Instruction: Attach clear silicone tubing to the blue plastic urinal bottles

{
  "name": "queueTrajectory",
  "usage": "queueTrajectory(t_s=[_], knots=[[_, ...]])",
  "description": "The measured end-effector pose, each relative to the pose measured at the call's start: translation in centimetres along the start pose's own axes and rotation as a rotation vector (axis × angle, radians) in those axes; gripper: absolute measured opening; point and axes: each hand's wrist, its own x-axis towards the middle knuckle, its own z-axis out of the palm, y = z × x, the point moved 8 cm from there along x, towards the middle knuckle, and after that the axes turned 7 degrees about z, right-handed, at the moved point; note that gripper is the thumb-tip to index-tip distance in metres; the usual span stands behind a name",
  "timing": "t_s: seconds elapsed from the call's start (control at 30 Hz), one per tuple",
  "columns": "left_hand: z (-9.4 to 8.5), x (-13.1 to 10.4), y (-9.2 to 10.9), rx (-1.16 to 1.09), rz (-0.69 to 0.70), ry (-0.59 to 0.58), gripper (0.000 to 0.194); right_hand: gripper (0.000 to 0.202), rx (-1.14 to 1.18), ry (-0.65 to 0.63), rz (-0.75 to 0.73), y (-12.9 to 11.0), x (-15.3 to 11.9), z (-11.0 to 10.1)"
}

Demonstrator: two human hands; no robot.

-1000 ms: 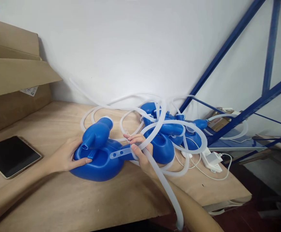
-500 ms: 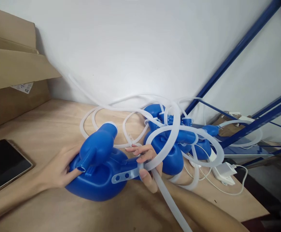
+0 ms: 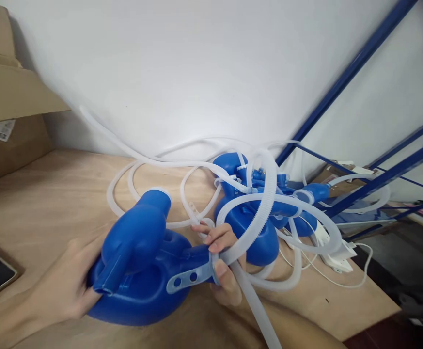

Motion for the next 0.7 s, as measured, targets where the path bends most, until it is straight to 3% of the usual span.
queueTrajectory(t_s=[0.1,0.2,0.5,0.63,0.7], knots=[[-0.1,-0.2,-0.1,0.021,-0.048,-0.010,0.014,0.023,0.066,0.104,0.077,0.8,0.1,0.0],[0.1,-0.4,-0.1,0.108,-0.094,-0.025,0.029,0.016,0.186,0.148,0.140,1.5,0.1,0.0],[-0.2,-1.0,0.8,0.243,-0.214,0.013,0.037,0.007,0.365,0.308,0.476,4.1,0.1,0.6],[-0.3,-1.8,-0.2,0.319,-0.237,0.036,0.045,0.013,0.330,0.306,0.497,5.0,0.7,0.8],[-0.8,-2.1,0.0,0.305,-0.224,0.126,0.052,0.017,0.291,0.253,0.478,4.9,1.2,0.7]])
